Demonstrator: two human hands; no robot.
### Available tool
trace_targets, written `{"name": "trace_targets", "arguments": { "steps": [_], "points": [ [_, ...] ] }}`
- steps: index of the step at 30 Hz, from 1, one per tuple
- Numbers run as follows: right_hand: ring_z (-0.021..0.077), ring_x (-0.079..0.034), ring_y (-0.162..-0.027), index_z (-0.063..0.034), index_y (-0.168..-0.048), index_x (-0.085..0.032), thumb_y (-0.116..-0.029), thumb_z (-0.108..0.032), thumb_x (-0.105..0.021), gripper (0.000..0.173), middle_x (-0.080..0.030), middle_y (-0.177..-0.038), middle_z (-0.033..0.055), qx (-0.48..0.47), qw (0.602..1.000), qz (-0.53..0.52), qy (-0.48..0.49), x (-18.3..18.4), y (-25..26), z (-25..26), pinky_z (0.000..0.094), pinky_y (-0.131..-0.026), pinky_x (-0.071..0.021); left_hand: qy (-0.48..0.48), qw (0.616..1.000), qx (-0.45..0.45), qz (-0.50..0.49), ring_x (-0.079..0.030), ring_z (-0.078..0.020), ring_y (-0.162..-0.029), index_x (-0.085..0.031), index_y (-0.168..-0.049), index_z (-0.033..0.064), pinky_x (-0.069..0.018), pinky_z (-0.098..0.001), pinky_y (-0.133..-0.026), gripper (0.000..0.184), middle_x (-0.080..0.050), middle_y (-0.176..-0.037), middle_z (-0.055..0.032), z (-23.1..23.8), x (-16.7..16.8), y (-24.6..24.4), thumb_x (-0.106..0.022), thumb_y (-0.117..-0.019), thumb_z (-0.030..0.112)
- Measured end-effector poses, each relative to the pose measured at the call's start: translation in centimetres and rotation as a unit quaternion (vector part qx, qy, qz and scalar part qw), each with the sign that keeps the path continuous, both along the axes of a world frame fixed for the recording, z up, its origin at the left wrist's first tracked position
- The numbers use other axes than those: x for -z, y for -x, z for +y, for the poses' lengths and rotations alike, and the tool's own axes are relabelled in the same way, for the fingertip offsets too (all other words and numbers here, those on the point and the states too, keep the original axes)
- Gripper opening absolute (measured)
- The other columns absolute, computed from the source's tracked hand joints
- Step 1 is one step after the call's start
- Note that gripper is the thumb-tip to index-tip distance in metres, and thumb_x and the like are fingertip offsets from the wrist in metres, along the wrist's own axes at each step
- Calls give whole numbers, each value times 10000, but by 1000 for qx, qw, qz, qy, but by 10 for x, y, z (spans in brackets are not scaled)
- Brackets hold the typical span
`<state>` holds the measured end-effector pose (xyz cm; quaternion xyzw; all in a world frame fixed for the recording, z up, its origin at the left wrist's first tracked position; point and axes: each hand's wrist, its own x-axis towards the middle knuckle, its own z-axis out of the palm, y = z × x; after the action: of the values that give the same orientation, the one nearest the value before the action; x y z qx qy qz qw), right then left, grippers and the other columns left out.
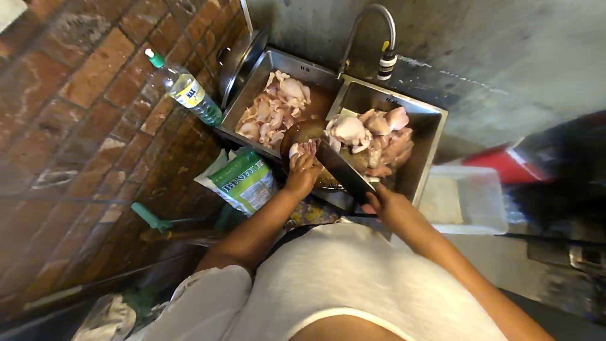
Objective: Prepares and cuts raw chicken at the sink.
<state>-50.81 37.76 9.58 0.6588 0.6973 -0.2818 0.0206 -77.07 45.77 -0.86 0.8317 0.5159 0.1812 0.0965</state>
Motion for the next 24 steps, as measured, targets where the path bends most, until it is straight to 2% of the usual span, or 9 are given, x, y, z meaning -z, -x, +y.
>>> {"name": "trace_targets", "arguments": {
  "steps": [2,4,9,12,14,18,22,24],
  "points": [
    [399,-709,-898,-50,-1254,-593,-1114,-421,-386,448,-693,-943,211,-10,1000,-8,16,2,-10,-6,598,-782,-561,-12,1000,0,0,-567,-279,-1296,-782,-1072,174,-321,-562,-1184,181,-701,-1163,-75,-3,5,1,-623,-1028,249],
    [406,-706,-921,-51,-1244,-587,-1115,-430,-379,451,-692,-955,214,-13,999,-22,39,3,-14,-9,601,-796,-556,-13,1000,7,19,-567,-279,-1289,-784,-1053,176,-351,-533,-1160,189,-699,-1162,-77,-5,8,1,-620,-1032,267],
    [437,-707,-986,-53,-1288,-581,-1117,-413,-373,450,-702,-1025,236,-36,997,-51,55,10,-10,-7,629,-824,-555,15,998,31,49,-555,-315,-1306,-776,-1052,121,-361,-538,-1157,194,-684,-1226,-110,-9,11,-2,-600,-1030,199],
    [447,-705,-1014,-59,-1297,-571,-1121,-412,-356,449,-701,-1047,242,-45,994,-75,61,14,-2,-2,626,-832,-557,2,999,22,39,-583,-312,-1250,-765,-1029,106,-386,-524,-1126,191,-689,-1169,-112,-11,14,-3,-594,-1034,190],
    [442,-704,-1019,-71,-1308,-558,-1122,-422,-348,449,-700,-1050,236,-43,993,-83,73,18,0,1,620,-834,-558,4,999,18,46,-574,-295,-1275,-753,-1050,111,-377,-517,-1140,194,-684,-1196,-102,-11,20,-3,-575,-1046,188],
    [448,-705,-1013,-65,-1323,-539,-1126,-407,-339,442,-696,-1037,245,-50,991,-91,88,24,-9,-2,622,-828,-558,5,996,53,70,-558,-276,-1301,-748,-1082,152,-365,-530,-1136,203,-685,-1228,-60,-7,32,6,-578,-1004,76],
    [461,-701,-1020,-60,-1357,-536,-1126,-397,-343,452,-696,-1046,258,-53,989,-101,92,23,-22,-10,627,-839,-554,14,992,103,73,-538,-255,-1338,-758,-1102,172,-349,-519,-1159,231,-687,-1261,-29,-3,28,18,-574,-1008,68],
    [466,-697,-1031,-60,-1374,-525,-1126,-395,-344,455,-696,-1062,260,-50,988,-108,101,21,-22,-11,627,-847,-553,-1,990,123,70,-559,-257,-1310,-760,-1077,166,-368,-516,-1139,216,-698,-1247,-27,-3,28,21,-590,-998,59]
  ]
}}
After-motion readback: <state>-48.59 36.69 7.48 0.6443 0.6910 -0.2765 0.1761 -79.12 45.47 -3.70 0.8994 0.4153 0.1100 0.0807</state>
